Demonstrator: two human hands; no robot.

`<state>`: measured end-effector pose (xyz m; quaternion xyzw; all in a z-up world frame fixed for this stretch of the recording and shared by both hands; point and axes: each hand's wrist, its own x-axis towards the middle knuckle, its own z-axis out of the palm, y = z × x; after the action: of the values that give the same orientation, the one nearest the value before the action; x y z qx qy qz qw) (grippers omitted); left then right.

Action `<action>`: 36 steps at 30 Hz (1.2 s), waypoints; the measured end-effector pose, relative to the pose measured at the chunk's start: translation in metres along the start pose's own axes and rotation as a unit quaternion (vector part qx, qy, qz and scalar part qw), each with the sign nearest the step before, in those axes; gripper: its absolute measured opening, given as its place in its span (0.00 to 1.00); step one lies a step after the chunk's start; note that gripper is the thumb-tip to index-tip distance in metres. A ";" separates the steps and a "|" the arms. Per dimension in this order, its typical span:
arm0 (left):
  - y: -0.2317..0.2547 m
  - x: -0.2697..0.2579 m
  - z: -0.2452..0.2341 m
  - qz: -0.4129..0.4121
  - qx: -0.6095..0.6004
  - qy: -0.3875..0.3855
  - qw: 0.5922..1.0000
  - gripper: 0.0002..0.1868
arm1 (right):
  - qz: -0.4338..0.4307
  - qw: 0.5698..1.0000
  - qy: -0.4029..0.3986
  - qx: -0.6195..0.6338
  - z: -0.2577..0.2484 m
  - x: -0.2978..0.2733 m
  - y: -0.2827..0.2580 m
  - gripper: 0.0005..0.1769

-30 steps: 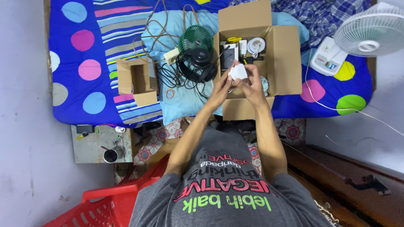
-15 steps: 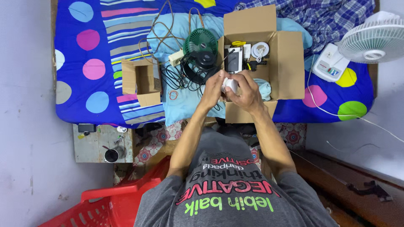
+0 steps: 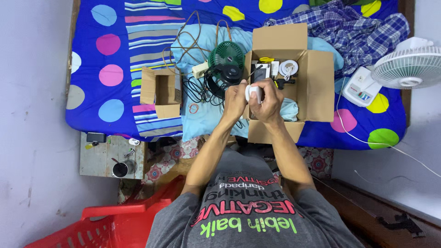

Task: The person sorts through a cardboard box containing various electronic accessories and small appliances. They pick up items such as power adapters, cables, a small fan, and a pair of scissors, inspecting them briefly before placing them back into the box or onto the bed surface.

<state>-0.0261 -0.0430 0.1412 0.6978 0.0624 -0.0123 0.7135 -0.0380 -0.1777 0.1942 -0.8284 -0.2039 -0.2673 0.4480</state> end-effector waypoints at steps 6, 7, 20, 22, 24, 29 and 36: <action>0.018 0.008 -0.014 0.015 0.010 -0.052 0.998 0.32 | 0.042 0.996 0.022 0.075 -0.003 0.021 -0.019 0.19; 0.023 0.009 -0.017 0.013 0.031 -0.030 0.999 0.32 | 0.035 0.997 0.004 0.067 -0.004 0.023 -0.022 0.19; -0.076 0.048 -0.150 0.084 0.067 0.173 0.979 0.24 | -0.025 0.949 0.221 0.221 -0.062 0.074 0.021 0.22; -0.071 0.036 -0.193 -0.029 -0.133 0.205 0.969 0.26 | 0.035 0.914 0.247 0.318 -0.076 0.083 0.019 0.24; -0.062 0.031 -0.214 -0.035 -0.176 0.206 0.962 0.27 | 0.133 0.894 0.182 0.388 -0.071 0.079 0.016 0.24; -0.062 0.038 -0.236 -0.095 -0.256 0.108 0.956 0.38 | 0.415 0.716 0.041 0.560 -0.004 0.073 0.044 0.22; -0.114 0.032 -0.227 -0.094 0.093 -0.044 0.990 0.35 | 0.380 0.803 -0.319 0.330 0.121 -0.016 0.017 0.42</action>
<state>-0.0224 0.1826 0.0202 0.7508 0.0944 -0.1157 0.6435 -0.0093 -0.0850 0.1187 -0.6801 -0.0800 0.2877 0.6695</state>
